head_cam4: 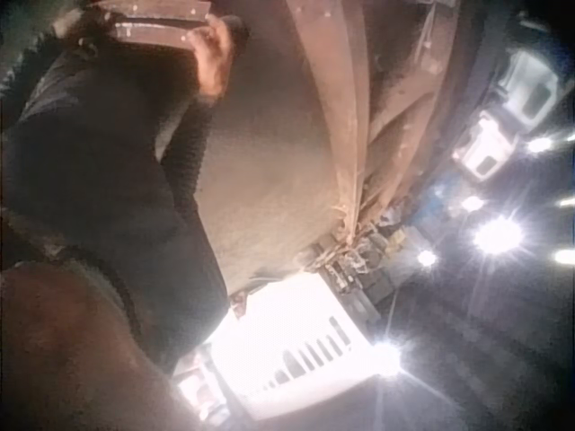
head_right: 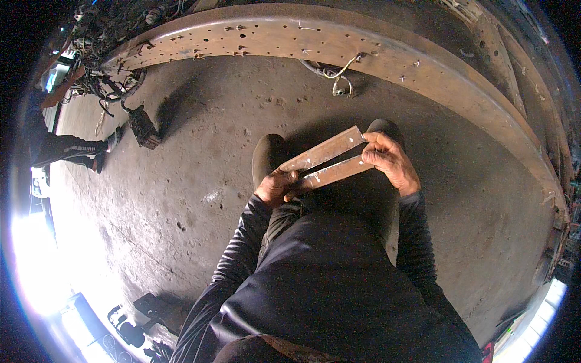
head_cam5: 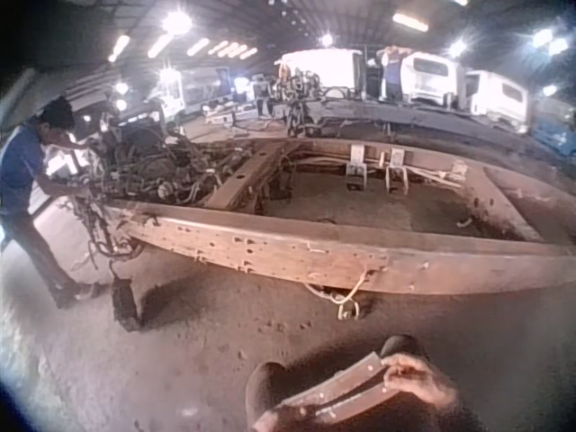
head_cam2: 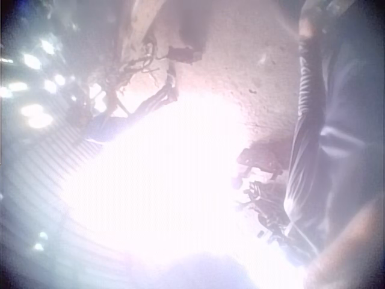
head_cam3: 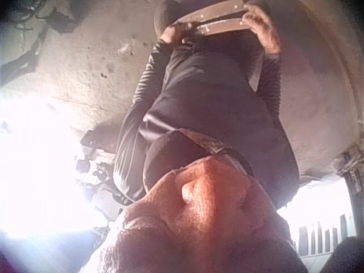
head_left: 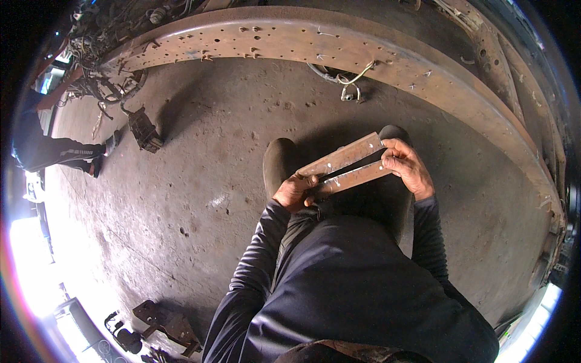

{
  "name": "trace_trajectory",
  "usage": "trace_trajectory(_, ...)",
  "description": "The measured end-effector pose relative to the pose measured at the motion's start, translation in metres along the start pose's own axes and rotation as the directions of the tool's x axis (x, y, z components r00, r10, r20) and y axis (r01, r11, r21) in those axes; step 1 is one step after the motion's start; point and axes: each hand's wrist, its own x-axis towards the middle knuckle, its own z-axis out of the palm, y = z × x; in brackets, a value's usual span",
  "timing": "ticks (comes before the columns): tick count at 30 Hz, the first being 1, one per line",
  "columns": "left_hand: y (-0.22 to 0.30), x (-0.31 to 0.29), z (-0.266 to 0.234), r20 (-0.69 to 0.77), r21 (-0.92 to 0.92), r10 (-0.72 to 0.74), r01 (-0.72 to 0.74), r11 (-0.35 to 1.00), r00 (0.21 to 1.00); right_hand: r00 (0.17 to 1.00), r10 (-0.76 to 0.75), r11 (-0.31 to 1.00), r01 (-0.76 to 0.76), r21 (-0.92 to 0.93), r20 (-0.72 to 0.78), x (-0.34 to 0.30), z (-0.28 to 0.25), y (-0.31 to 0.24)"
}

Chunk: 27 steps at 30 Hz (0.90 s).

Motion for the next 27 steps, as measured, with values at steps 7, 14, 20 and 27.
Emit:
trace_trajectory(7,0.0,0.0,0.001,0.007,0.007,0.021,-0.021,1.0,1.0,0.999,0.031,0.999,-0.03,0.013,-0.008,0.004,-0.005,0.008)
trace_trajectory(14,0.003,0.0,-0.002,0.054,-0.013,0.026,-0.026,1.0,0.998,0.999,0.048,0.997,-0.048,0.068,-0.003,0.004,-0.006,0.01)
trace_trajectory(20,0.0,0.001,0.001,0.009,-0.05,0.037,-0.037,0.998,0.999,0.999,0.037,0.99,-0.035,0.137,-0.012,0.005,-0.005,0.018)
trace_trajectory(27,-0.002,0.0,-0.005,0.02,-0.005,0.009,-0.009,1.0,1.0,0.999,0.038,0.991,-0.034,0.127,-0.032,0.003,-0.002,0.014)
